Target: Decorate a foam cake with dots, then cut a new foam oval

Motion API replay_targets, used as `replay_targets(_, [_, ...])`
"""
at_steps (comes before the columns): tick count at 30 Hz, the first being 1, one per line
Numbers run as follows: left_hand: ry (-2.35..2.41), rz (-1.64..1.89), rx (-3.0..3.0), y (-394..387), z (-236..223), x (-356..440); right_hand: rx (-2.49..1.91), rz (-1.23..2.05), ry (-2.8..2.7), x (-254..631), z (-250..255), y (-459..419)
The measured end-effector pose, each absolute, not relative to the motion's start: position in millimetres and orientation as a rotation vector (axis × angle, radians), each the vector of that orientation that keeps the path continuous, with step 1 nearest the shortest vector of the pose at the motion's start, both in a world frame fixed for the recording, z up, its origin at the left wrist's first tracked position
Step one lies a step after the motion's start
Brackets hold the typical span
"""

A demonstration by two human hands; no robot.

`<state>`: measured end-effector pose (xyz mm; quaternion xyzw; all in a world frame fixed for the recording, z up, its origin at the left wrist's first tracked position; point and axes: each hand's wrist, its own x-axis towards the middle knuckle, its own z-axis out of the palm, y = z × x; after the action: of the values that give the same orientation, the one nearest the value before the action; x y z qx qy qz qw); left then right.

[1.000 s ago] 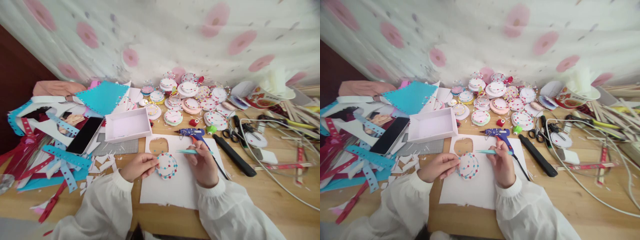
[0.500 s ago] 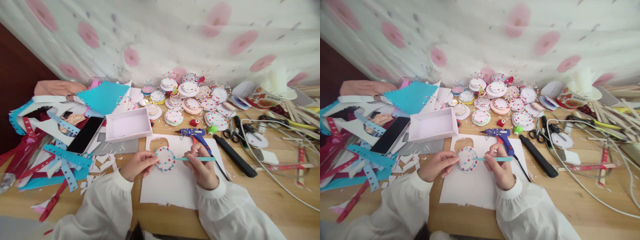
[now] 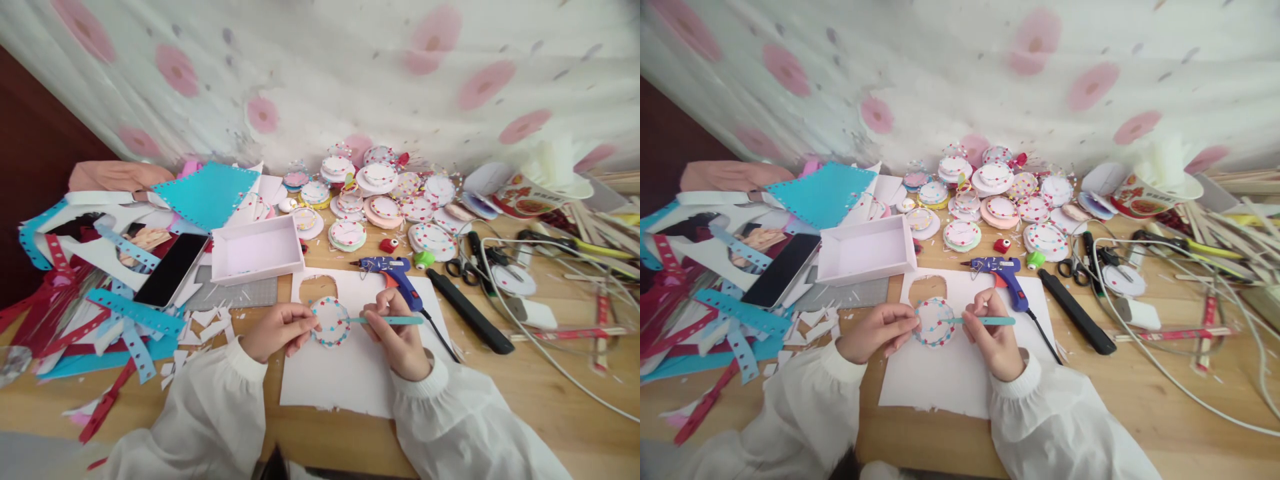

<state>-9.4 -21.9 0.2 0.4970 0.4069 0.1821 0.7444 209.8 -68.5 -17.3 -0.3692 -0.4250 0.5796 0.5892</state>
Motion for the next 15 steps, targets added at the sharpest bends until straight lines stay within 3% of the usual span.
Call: replay_targets(15, [0.9, 0.395, 1.141, -22.5, 1.6, -8.2, -0.851, 1.41, -0.913, 203.3, -16.1, -66.2])
